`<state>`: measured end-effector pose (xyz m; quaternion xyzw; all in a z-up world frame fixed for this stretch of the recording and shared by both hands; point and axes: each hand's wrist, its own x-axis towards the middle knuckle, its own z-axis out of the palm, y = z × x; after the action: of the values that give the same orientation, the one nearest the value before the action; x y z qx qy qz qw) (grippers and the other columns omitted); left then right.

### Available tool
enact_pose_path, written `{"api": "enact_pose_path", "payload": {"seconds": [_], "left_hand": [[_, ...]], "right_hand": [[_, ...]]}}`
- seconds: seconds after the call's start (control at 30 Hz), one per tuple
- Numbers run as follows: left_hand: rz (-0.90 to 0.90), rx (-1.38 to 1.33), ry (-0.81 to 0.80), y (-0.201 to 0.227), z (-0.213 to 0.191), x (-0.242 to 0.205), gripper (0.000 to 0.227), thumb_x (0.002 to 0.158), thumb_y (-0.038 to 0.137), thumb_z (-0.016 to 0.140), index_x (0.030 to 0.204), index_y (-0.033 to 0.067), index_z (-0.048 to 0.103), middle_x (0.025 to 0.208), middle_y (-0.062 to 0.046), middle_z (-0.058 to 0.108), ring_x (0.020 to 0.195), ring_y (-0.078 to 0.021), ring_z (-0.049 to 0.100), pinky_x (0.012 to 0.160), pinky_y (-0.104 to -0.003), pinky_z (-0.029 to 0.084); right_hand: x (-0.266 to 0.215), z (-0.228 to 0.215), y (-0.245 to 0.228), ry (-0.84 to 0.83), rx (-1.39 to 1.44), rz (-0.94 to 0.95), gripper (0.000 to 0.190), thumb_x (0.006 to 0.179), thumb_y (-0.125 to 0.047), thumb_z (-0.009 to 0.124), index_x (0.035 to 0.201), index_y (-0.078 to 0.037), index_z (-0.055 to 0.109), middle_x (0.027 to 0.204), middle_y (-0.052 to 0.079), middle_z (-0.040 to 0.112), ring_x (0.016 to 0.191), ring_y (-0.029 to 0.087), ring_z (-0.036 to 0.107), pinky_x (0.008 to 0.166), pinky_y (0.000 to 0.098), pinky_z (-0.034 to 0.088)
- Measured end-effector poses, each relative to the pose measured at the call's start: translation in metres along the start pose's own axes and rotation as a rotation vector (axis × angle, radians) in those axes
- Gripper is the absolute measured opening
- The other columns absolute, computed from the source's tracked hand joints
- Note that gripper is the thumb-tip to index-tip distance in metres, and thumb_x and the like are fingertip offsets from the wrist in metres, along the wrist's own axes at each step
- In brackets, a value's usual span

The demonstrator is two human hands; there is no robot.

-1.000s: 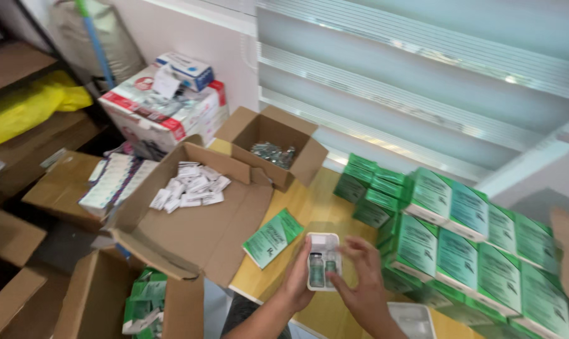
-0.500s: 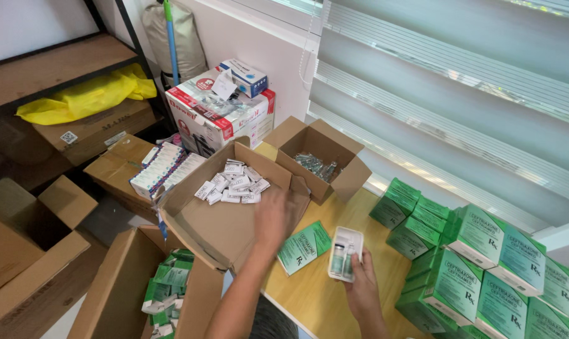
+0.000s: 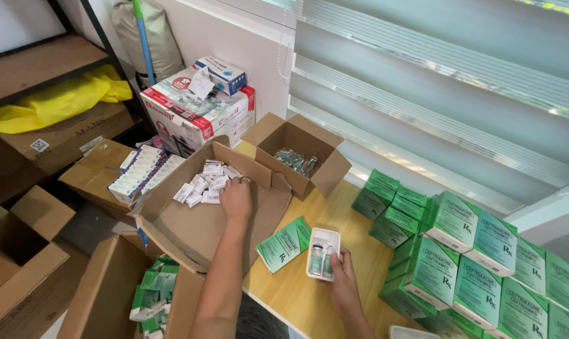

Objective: The person repeatedly opens green medicine boxes, removes blister packs and vials, places them into white plastic trays, and then puts the trays back into the boxes. The person stacks the finished boxes on the table and also places some into a larger cardboard box.

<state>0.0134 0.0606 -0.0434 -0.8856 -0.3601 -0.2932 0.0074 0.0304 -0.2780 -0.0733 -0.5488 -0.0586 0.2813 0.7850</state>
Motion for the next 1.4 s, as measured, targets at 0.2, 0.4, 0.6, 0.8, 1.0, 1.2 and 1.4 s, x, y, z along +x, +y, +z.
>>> {"api": "enact_pose_path", "payload": {"seconds": [0.2,0.4,0.6,0.8,1.0,1.2,1.4], "left_hand": [[-0.053,-0.756,0.151,0.033,-0.083,-0.021,0.018,0.097,0.010,0.063,0.105,0.0003,0.075,0.097,-0.018,0.072,0.089,-0.0331,0.068,0.081,-0.041,0.054],[-0.103,-1.021,-0.172,0.080,-0.123,-0.056,0.018,0.094,0.012,0.067,0.106,0.0009,0.076,0.085,-0.016,0.074,0.070,-0.0251,0.070,0.066,-0.036,0.055],[0.007,-1.158,-0.332,0.116,-0.127,-0.090,0.015,0.091,0.008,0.069,0.101,-0.0001,0.075,0.088,-0.014,0.074,0.070,-0.0249,0.072,0.066,-0.035,0.056],[0.350,-0.956,-0.346,0.133,-0.145,-0.113,0.011,0.089,0.010,0.068,0.094,0.0024,0.075,0.093,-0.015,0.071,0.088,-0.0358,0.067,0.074,-0.044,0.053],[0.522,-0.848,-0.475,0.134,-0.155,-0.122,0.013,0.093,0.012,0.063,0.101,0.0044,0.069,0.096,-0.014,0.069,0.094,-0.0368,0.066,0.076,-0.045,0.054],[0.139,-1.305,-0.455,0.150,-0.156,-0.158,0.022,0.103,0.022,0.057,0.108,0.0006,0.061,0.094,-0.019,0.069,0.084,-0.0378,0.069,0.071,-0.042,0.054],[-0.200,-1.455,-0.594,0.155,-0.134,-0.180,0.029,0.104,0.032,0.047,0.102,0.0042,0.055,0.067,-0.013,0.061,0.056,-0.0221,0.056,0.053,-0.034,0.043]], "right_hand": [[0.015,-0.022,0.001,0.048,-0.553,-0.407,0.039,0.110,-0.027,0.042,0.144,-0.009,0.050,0.125,0.010,0.066,0.110,0.019,0.063,0.096,0.0337,0.050],[0.030,-0.047,0.002,0.248,-0.733,-0.263,0.040,0.106,-0.032,0.041,0.135,-0.008,0.057,0.123,0.016,0.070,0.113,0.028,0.068,0.099,0.0377,0.050],[0.009,-0.025,-0.017,0.288,-1.291,-0.391,0.039,0.104,-0.032,0.045,0.130,-0.008,0.063,0.117,0.020,0.059,0.110,0.042,0.056,0.098,0.0500,0.045],[-0.016,-0.003,-0.055,0.109,-0.776,-0.614,0.027,0.098,-0.022,0.060,0.116,-0.002,0.065,0.100,0.011,0.062,0.084,0.022,0.060,0.066,0.0330,0.050],[-0.024,-0.003,-0.056,0.015,-0.659,-0.539,0.019,0.099,-0.014,0.065,0.085,-0.002,0.063,0.065,0.001,0.053,0.059,0.012,0.047,0.053,0.0296,0.039],[-0.035,0.010,-0.037,0.238,-0.651,-0.668,0.026,0.101,-0.012,0.063,0.079,-0.002,0.053,0.064,0.004,0.045,0.059,0.010,0.042,0.052,0.0303,0.036],[-0.044,0.012,-0.019,0.340,-0.514,-0.861,0.019,0.106,-0.012,0.054,0.090,-0.003,0.054,0.080,0.001,0.051,0.070,0.008,0.045,0.059,0.0268,0.039]]}}
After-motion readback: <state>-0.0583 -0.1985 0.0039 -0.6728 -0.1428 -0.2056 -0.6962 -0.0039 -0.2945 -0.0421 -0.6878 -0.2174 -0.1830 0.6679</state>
